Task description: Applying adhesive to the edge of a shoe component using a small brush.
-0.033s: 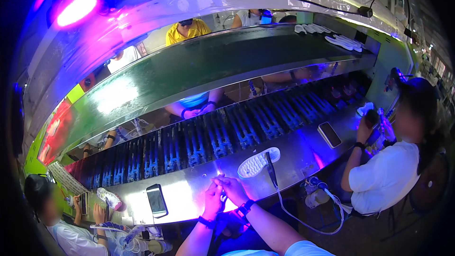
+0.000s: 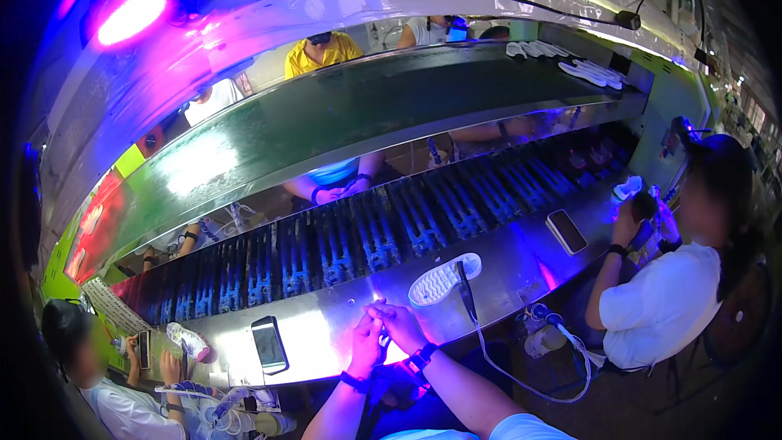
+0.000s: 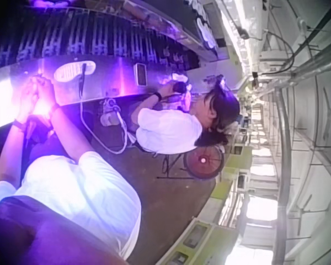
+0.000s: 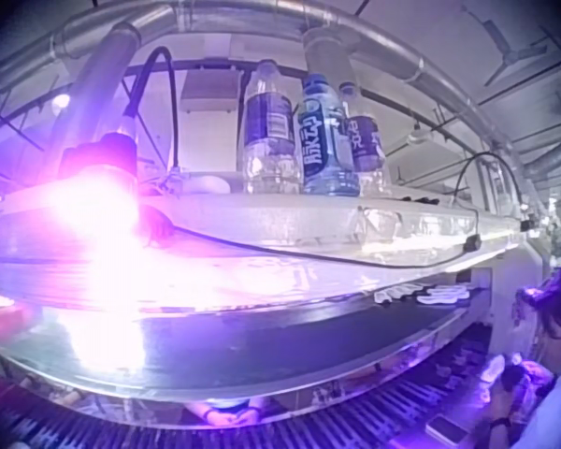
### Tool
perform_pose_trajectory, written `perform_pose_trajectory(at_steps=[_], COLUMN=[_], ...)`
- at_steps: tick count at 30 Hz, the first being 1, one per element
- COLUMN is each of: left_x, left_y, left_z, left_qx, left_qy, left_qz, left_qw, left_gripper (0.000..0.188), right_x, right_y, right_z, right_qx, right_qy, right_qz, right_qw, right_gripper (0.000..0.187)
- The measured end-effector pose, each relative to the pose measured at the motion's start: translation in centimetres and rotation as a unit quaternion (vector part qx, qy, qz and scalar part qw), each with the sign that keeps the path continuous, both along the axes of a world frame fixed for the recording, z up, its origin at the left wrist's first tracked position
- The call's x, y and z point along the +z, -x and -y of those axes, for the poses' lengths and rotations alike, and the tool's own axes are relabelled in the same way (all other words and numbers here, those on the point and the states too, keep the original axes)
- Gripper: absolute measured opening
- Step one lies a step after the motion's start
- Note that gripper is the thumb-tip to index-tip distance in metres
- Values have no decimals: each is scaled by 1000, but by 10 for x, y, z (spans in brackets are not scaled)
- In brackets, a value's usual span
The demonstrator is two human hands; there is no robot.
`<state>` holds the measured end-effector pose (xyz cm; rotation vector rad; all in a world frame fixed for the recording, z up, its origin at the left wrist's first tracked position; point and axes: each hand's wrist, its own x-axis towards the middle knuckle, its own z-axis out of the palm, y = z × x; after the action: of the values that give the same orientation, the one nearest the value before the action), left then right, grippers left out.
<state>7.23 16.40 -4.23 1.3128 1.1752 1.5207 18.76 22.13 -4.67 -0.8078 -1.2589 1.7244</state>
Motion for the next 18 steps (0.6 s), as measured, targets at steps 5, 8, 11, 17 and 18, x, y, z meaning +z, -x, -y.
perform_pose_trajectory(at_steps=[5,8,11,17,18], left_x=[8,7,-11,-2,-2], left_y=[3,2,2,-3,-3], left_z=[0,0,-5,-5,-5], left_qx=[-22,-29,-29,-30,-31], left_qy=[-7,-11,-22,-31,-21], left_qz=[-50,-56,-69,-90,-87], left_qw=[998,998,997,995,996], left_gripper=[46,48,48,51,51], right_x=[-3,-1,0,1,0], right_y=[1,1,4,2,4], right_z=[-1,-1,1,5,5], right_qx=[-15,-3,17,32,25], right_qy=[-39,-16,-69,-48,-41], right_qz=[45,25,0,14,-25], right_qw=[998,1000,997,998,999], right_gripper=[37,36,36,37,37])
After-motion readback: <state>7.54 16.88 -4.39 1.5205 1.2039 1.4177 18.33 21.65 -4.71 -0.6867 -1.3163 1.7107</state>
